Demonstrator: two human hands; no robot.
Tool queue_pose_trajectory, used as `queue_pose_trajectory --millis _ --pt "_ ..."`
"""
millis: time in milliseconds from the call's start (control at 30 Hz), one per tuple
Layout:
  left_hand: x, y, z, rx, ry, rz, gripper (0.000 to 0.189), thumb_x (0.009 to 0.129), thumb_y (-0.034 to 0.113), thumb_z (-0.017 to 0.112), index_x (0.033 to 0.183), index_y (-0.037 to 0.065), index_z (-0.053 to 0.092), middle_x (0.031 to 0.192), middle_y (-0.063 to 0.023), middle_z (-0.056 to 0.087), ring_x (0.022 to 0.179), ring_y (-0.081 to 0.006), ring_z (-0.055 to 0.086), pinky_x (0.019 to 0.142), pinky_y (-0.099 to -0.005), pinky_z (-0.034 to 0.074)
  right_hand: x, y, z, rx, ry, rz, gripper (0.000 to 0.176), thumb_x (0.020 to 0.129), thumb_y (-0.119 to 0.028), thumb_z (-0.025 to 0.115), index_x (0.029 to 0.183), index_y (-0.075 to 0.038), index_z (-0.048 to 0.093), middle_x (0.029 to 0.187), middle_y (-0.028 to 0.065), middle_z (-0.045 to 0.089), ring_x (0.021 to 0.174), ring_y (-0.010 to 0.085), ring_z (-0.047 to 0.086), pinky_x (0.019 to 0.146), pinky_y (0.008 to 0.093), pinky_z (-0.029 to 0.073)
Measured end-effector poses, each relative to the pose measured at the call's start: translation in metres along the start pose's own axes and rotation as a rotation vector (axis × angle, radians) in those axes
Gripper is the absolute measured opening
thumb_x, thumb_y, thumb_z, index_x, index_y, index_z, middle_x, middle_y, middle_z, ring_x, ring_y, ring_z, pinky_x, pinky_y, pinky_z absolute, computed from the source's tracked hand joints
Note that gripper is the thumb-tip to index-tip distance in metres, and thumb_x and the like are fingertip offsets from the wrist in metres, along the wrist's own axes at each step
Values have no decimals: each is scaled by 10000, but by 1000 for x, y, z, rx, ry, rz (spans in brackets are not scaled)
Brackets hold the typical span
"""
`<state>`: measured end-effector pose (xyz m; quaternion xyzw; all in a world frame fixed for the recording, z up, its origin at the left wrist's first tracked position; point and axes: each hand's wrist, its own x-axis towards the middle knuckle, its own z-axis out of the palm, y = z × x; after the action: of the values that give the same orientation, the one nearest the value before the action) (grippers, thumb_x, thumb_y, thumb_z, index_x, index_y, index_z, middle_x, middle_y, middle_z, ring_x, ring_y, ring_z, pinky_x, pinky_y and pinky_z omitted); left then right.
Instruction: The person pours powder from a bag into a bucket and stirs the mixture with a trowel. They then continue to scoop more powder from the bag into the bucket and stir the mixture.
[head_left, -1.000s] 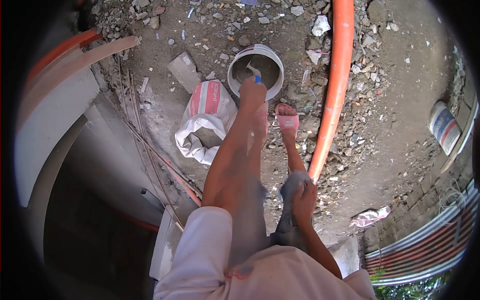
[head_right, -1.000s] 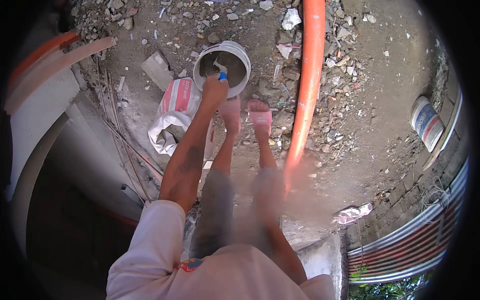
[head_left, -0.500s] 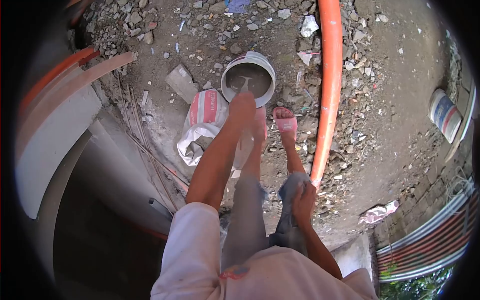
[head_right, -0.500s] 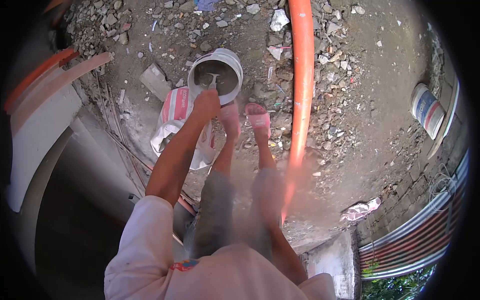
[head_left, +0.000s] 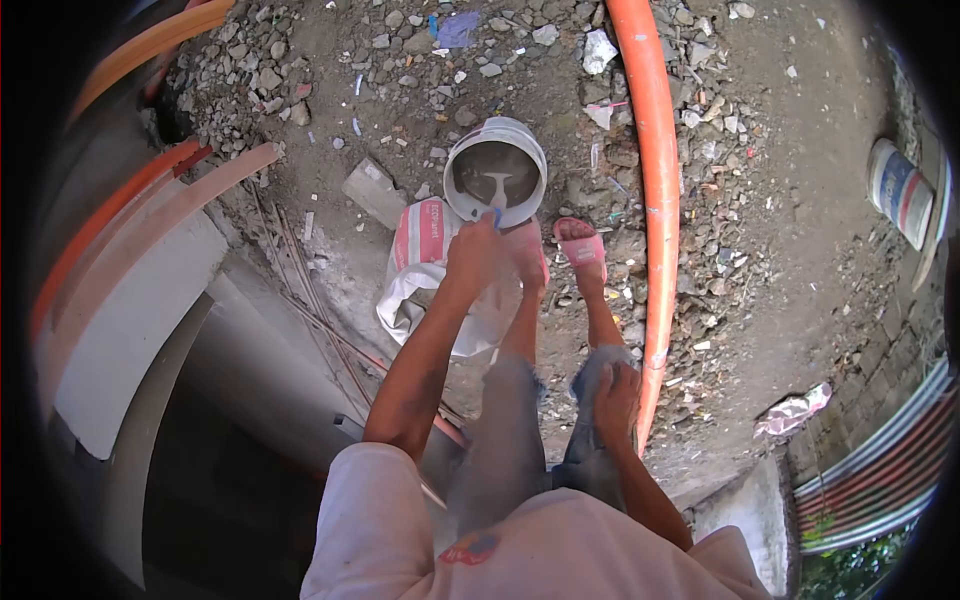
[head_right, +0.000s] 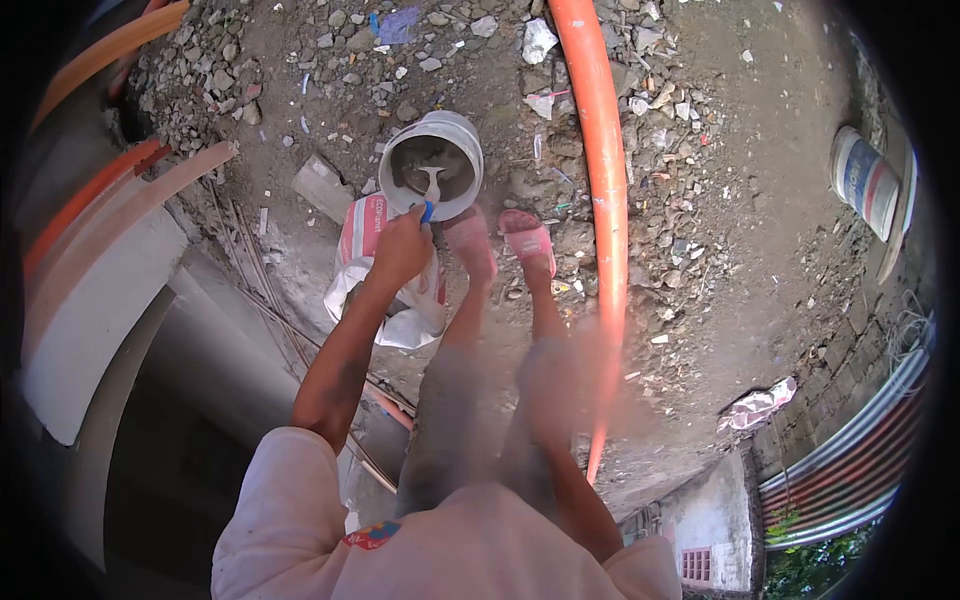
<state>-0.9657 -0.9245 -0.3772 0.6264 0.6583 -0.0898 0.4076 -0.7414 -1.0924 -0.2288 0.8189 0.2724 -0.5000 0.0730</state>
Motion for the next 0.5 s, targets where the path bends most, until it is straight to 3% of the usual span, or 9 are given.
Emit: queue_pose_trajectory --millis 133,233,400,500 --pt "10 11 1 292 -33 -1 340 844 104 513 1130 -79 539 880 -238 603 781 -394 648 664 -415 550 5 16 10 -197 63 -65 410 952 -337 467 1144 22 514 1121 236 529 1079 399 502 912 468 397" --pt "36 -2 14 380 -36 65 301 837 88 525 1091 -68 560 873 -237 596 783 -394 651 685 -422 554 9 5 8 -63 31 -23 412 952 -342 467 1141 21 516 1129 228 531 1078 397 502 907 466 402" --pt "71 -18 43 271 -32 65 246 804 104 565 981 -61 612 881 -251 633 770 -351 660 729 -408 553 4 12 14 -69 67 -84 409 954 -339 464 1142 20 516 1147 223 530 1094 393 497 911 460 404" --pt "81 -23 38 77 -15 -51 270 827 93 501 1040 -31 612 836 -268 641 798 -371 666 678 -421 537 1 12 13 -77 60 -74 404 955 -334 462 1143 19 516 1149 222 530 1099 391 496 913 460 404"
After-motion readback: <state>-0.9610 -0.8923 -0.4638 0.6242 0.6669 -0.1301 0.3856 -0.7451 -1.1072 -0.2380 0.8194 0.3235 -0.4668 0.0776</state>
